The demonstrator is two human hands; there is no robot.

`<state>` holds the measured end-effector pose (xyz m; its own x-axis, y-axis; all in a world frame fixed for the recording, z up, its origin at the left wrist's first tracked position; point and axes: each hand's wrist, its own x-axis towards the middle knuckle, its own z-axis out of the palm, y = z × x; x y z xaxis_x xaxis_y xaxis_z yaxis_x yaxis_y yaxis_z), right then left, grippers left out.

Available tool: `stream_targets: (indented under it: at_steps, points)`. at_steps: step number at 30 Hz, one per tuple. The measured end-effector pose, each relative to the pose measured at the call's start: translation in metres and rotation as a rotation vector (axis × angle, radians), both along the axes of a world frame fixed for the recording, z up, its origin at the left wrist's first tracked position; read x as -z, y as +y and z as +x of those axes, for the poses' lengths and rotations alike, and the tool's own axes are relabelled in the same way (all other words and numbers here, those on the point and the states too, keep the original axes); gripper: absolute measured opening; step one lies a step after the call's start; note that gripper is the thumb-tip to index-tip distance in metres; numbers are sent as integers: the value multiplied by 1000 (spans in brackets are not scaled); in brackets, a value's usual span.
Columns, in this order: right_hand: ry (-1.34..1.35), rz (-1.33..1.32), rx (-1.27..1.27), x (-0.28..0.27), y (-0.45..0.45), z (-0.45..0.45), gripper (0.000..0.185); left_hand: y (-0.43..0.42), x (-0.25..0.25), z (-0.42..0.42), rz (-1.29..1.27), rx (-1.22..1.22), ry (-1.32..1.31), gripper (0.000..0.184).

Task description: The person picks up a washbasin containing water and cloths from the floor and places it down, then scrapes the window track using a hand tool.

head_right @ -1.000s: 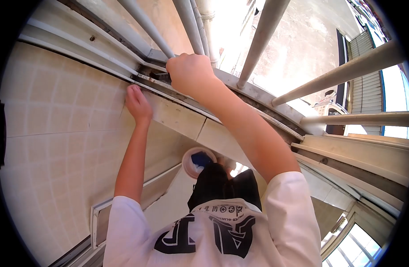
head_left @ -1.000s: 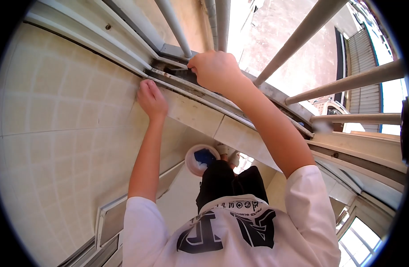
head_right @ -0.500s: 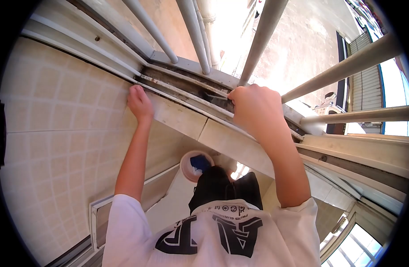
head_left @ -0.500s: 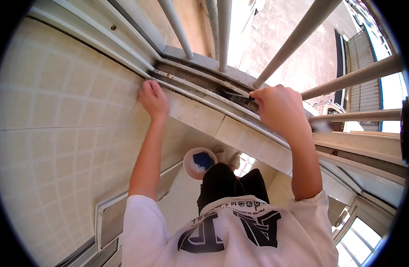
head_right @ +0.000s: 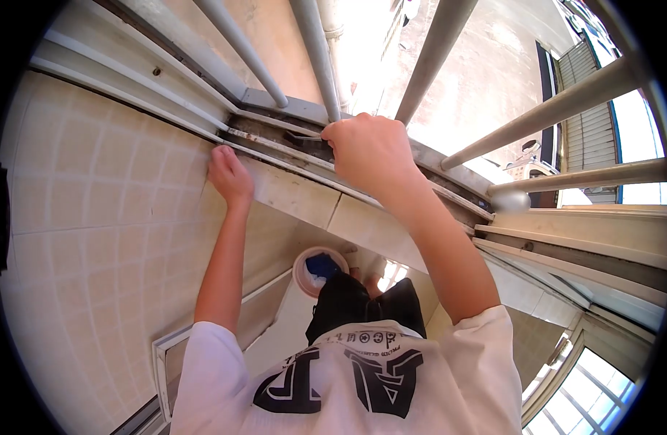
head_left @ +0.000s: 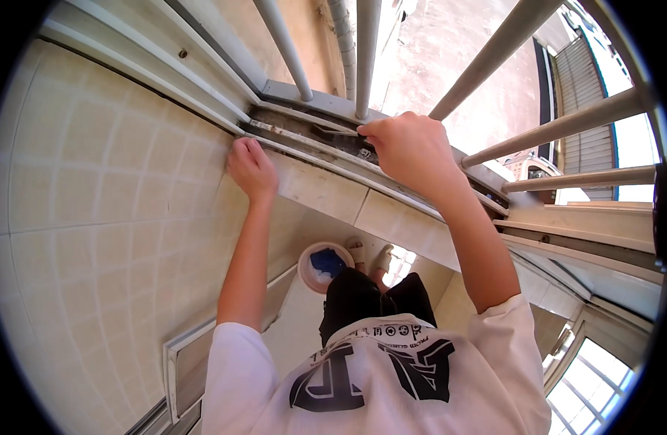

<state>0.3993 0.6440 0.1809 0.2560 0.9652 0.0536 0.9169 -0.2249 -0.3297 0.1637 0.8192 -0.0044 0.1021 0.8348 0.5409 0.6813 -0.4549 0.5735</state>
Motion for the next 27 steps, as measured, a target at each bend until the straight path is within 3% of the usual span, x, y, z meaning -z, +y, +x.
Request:
stream_targets:
  at_steps: [3,8,17,21,24,27]
  points:
    - [-109,-101,-44,9,23,-8,22,-2,-2,2,16,-11,-12,26]
    - [-168,-160,7,-22,-43,12,25,-3,-5,1,15,6,-1,25]
    - [-99,-37,58,-24,-110,7,28,-8,-13,4,-4,4,-12,24]
    - [-119,-49,-6,-9,-98,8,42,-9,-15,5,-8,10,-12,24]
    - [-198,54,-33,8,-75,-2,36,-9,-14,5,-16,8,2,26]
    - [-251,24,-46,0,-81,-6,44,-9,-10,4,-17,-1,5,26]
